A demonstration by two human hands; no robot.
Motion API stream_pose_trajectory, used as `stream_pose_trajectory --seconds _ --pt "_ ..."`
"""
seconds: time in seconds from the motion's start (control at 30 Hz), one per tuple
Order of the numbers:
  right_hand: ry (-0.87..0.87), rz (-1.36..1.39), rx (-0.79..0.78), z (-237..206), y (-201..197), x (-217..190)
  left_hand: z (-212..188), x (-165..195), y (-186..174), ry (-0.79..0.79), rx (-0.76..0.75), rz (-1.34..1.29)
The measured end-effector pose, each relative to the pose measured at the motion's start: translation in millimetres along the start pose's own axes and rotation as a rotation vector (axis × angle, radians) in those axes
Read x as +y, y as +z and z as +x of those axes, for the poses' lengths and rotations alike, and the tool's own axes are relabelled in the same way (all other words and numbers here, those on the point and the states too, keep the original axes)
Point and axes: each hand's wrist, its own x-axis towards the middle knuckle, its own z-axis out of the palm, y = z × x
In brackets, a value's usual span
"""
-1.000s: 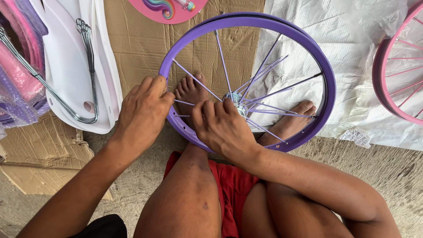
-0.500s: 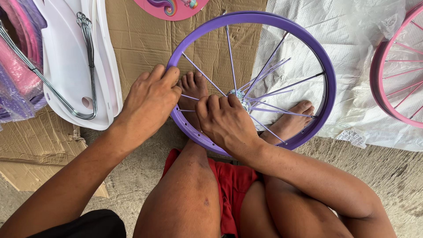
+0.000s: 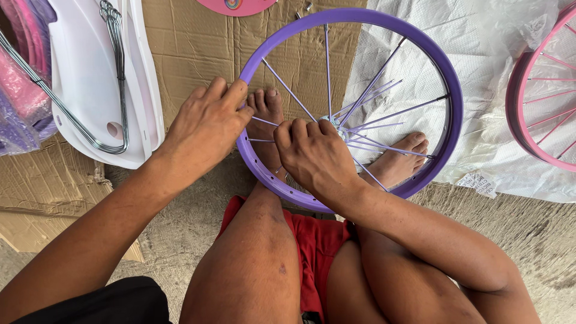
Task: The person inserts and adjusts spokes into a purple bicycle wheel rim, securing them into the hub. The person works by hand, rotating the wheel and aligning each spoke into the rim holes.
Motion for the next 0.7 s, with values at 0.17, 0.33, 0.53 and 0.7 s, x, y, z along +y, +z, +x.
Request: stream_pose_trajectory --seconds 0.17,0.33,0.53,0.7 --pt "-0.003 0.014 -0.023 0.1 3.2 -2.4 -2.7 1.3 8.8 -0.072 0.021 -0.064" --pt "0.011 0.040 -0.024 2.0 8.7 -3.0 -5.1 1.0 18.8 -0.092 0.070 -0.091" --pt "0.034 0.114 -0.045 1.9 14.7 1.7 -8.6 -5.0 26.3 -0.049 0.151 -0.146" --pt "0.071 0.167 -0.077 1.0 20.7 8.1 -27.8 -3.7 29.5 -0.124 0.292 -0.284"
